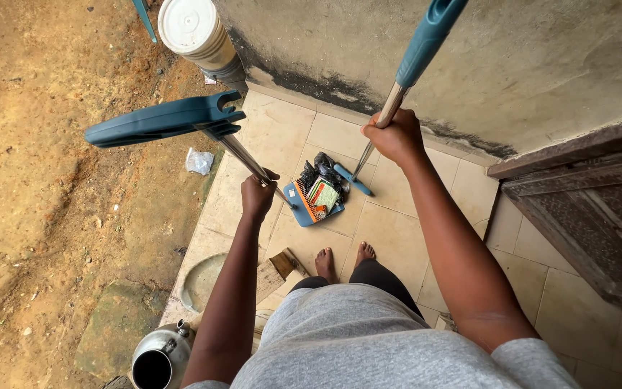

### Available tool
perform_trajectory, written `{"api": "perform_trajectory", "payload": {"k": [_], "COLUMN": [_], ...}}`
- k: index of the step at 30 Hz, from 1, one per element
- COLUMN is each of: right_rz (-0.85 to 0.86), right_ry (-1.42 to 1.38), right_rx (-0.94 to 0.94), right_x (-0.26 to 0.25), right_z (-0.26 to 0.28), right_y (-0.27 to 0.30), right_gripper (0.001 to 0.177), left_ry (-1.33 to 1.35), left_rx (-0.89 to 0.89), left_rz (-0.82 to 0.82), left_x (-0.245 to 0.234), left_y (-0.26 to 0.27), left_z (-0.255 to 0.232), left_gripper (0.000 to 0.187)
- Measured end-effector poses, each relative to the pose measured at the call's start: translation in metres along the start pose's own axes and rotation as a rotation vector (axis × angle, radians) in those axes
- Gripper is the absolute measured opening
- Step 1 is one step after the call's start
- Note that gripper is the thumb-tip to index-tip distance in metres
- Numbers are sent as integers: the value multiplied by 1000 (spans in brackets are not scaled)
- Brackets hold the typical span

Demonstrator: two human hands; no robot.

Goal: Assemble a broom and dustpan and organize cleaning supplies in an outdoor area.

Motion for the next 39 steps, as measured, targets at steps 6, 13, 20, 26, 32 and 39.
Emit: {"api": "perform_trajectory", "payload": {"k": [6,13,20,26,32,39], "right_rz": [165,219,244,259,236,255], "right_ry": [-196,-123,-69,-66,-59,-105], "right_rx": [116,-27,-118,-172,-141,-224], "right_x": [-26,-47,-60,-75,-89,-107], "right_z": [43,69,77,94,115,115], "right_y": [20,44,61,76,87,94], "right_gripper": [14,13,13,15,14,14], "left_ry": [0,19,208,295,364,444], "left_rx": [-2,11,-28,-26,-33,29], "left_rz": [-8,-11,-90,-137,-139,-109], "left_x": [6,7,-6,-17,-25,-29], "left_y": [2,5,20,22,28,33], "left_z": [2,6,5,17,8,17], "left_gripper": [18,17,12,13,15,16]}}
Point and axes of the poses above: each hand's wrist, its own y-axis away from the middle knuckle, its own x-axis out of the palm, z = x × y, the point moved 1 cm from there along -y, towards the middle knuckle, and after that the axes turned 3 degrees about y, right-handed, at the moved point
